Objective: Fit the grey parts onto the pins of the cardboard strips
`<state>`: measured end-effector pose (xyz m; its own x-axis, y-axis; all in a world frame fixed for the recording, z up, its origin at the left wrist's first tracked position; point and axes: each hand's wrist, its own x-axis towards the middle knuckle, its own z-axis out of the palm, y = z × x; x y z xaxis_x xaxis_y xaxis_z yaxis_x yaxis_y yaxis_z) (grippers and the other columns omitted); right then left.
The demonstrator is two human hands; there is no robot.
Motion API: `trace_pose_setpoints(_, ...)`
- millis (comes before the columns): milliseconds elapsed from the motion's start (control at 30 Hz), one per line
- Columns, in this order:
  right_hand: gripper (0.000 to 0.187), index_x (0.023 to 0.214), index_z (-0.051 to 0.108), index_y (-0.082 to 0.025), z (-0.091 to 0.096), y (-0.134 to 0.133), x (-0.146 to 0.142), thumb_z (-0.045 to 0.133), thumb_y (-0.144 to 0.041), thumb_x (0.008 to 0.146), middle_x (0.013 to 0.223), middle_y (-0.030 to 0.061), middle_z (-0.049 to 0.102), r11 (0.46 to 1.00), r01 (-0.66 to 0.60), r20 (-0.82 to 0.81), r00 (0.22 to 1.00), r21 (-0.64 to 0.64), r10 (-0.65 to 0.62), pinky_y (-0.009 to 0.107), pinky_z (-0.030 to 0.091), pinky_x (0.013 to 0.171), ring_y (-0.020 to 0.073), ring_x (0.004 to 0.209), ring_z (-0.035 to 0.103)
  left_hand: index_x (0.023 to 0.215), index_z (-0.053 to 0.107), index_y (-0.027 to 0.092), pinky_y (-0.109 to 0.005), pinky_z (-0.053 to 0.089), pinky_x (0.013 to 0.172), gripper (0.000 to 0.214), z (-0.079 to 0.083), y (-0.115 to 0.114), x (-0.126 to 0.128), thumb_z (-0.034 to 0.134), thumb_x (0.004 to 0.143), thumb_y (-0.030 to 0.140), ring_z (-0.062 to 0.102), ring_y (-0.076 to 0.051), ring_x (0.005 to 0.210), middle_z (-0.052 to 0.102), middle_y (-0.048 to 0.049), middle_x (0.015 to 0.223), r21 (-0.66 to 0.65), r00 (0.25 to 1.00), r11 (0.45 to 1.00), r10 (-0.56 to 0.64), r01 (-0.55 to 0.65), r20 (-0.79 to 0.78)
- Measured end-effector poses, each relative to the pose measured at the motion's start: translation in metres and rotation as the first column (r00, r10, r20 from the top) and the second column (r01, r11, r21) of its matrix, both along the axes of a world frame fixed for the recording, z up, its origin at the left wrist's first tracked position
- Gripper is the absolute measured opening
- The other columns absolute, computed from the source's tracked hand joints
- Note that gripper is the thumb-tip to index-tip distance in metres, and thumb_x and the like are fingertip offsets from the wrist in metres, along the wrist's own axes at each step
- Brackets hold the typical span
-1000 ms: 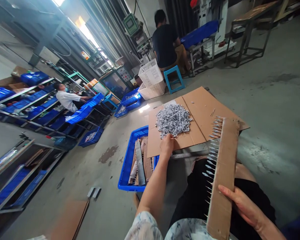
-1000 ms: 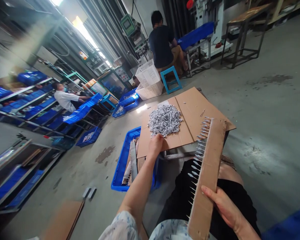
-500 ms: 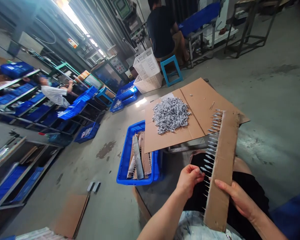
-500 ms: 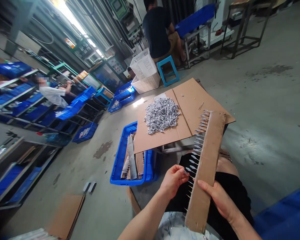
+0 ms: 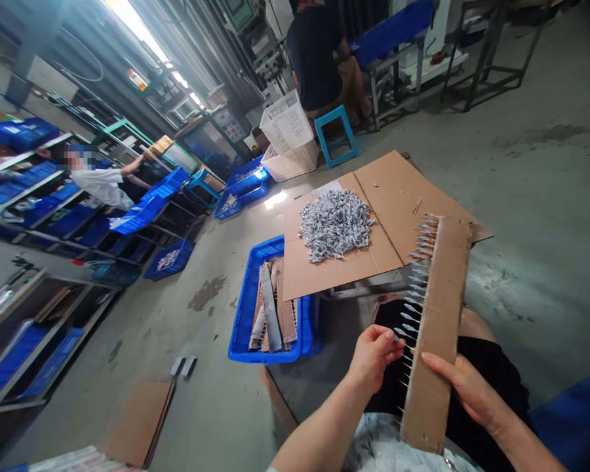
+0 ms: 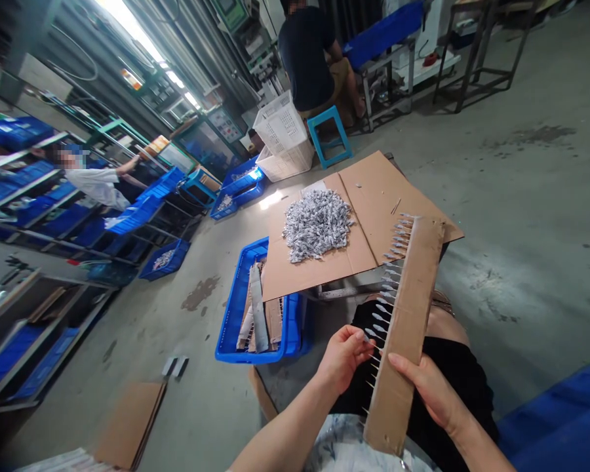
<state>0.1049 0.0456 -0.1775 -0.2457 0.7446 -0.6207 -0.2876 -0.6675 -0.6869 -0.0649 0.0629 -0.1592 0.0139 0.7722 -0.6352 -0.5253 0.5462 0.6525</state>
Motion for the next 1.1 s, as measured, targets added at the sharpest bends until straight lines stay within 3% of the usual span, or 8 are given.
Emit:
trace_pose_setpoints(633,0.034,0.089,0.076,-0.015,0.0056,0.0002,-0.003,0.073,-0.043,0.07,0.081,0.008,0.078,1.0,-0.002,0.039,0.999,0.014,0.001,0.036,0.055,0.07,0.0296,0.078,0.069,0.075,0.055,0.014,-0.026,0.051,0.069,0.039,0.0026,-0.0028,0.0014,0.085,0.061,0.034,0.066,-0.015,0.069,0.065,-0.0035,0.067,0.02,0.998,0.998,0.064,-0.064,0.02)
trace_pose_setpoints(900,0.03,0.089,0.076,-0.015,0.0028,-0.0004,-0.0033,0.072,-0.041,0.073,0.082,0.0074,0.079,1.0,-0.002,0.022,1.0,0.016,0.001,0.036,0.054,0.071,0.0296,0.078,0.07,0.074,0.053,0.015,-0.025,0.049,0.067,0.043,0.0062,-0.0059,0.0027,0.086,0.058,0.039,0.067,-0.017,0.069,0.066,-0.0042,0.065,0.009,1.0,1.0,-0.001,0.001,-0.007)
trace_pose_setpoints(1100,0.024,0.08,0.076,-0.016,0.0012,-0.0031,-0.0066,0.076,-0.037,0.069,0.073,0.0052,0.078,0.997,0.077,0.032,0.997,0.011,-0.077,0.033,0.054,0.064,0.0267,0.07,0.069,0.074,0.051,0.016,-0.022,0.047,0.06,0.042,0.0037,-0.0081,0.0038,0.083,0.061,0.039,0.066,-0.015,0.065,0.064,-0.002,0.063,0.007,0.997,0.997,-0.072,0.072,-0.036)
